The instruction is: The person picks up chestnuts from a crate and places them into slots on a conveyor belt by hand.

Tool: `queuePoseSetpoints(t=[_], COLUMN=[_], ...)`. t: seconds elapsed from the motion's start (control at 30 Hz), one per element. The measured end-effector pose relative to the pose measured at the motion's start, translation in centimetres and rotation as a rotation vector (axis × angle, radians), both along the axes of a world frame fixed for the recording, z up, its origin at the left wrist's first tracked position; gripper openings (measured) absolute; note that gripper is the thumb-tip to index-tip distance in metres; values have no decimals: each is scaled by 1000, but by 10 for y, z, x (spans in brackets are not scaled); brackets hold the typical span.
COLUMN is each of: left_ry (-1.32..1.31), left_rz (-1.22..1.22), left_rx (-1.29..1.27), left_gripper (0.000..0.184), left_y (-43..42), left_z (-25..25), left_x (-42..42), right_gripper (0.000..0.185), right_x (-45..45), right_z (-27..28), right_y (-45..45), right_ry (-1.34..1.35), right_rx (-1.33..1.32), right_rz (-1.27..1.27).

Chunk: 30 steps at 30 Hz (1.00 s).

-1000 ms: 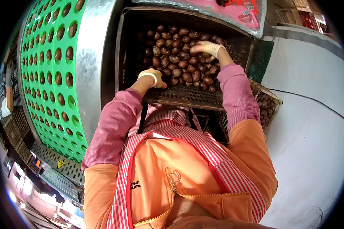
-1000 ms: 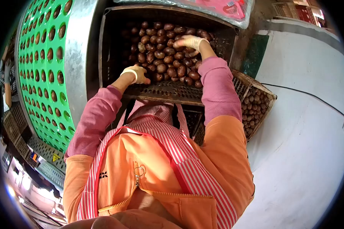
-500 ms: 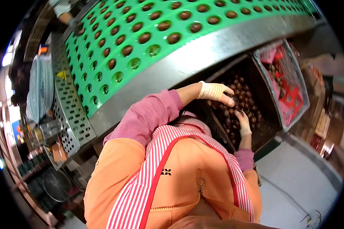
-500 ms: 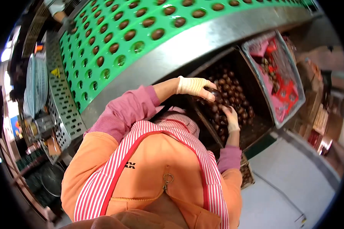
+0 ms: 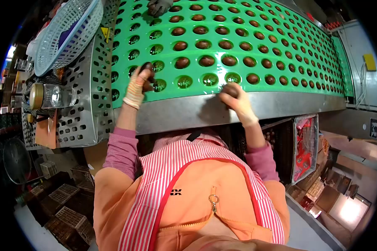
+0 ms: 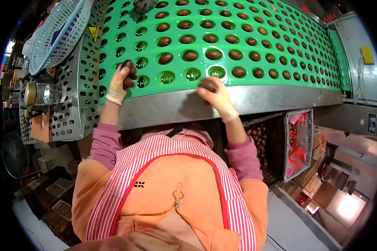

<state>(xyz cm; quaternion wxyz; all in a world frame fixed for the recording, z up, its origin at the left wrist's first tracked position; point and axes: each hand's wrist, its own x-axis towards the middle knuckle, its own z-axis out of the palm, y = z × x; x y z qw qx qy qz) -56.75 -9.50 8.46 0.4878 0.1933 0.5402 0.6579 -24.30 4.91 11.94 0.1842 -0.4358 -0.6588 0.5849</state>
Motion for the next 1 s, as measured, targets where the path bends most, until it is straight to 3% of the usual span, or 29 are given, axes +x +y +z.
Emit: queuePoseSetpoints(t=[0.03,0.1,0.17,0.23,0.33,0.43,0.6,0.63,0.67,0.73,0.8,0.93,1.0], left_ry=[76,221,625,896,955,946,974,1001,887,1052,1184,1494,1384], left_rz=[23,89,12,117,206,173,-79,-104,-102,100,221,92,132], left_rx=[-31,-298,-386,-493,-469,-615,-830,-864,-788,-781,-650,-467,-319], left_gripper=[54,52,52,56,50,52,63,64,66,60,48,38,38], left_y=[-5,-11,-12,-7,8,33,68,73,73,84,101,133,132], left_z=[-22,-46,-69,-71,-40,-17,-27,-25,-24,-28,-34,-78,-111], left_x=[-32,-65,-83,-80,-77,-93,-123,-129,-139,-146,-157,-179,-189], right_gripper=[49,51,48,44,34,30,48,47,46,43,44,47,49], right_x=[-36,-109,-172,-216,-259,-284,-310,-315,-319,-331,-340,-351,-346], right_z=[-13,-16,-1,-13,-34,-26,-38,-28,-18,-5,-25,-76,-83], right_y=[7,9,5,4,6,12,54,59,62,69,88,116,115], right_ry=[-119,-189,-335,-430,-732,-822,-797,-788,-779,-806,-620,-454,-419], right_rx=[324,751,676,736,762,800,910,897,878,894,1084,1179,1122], right_rz=[101,202,295,384,578,605,1013,941,871,719,791,924,869])
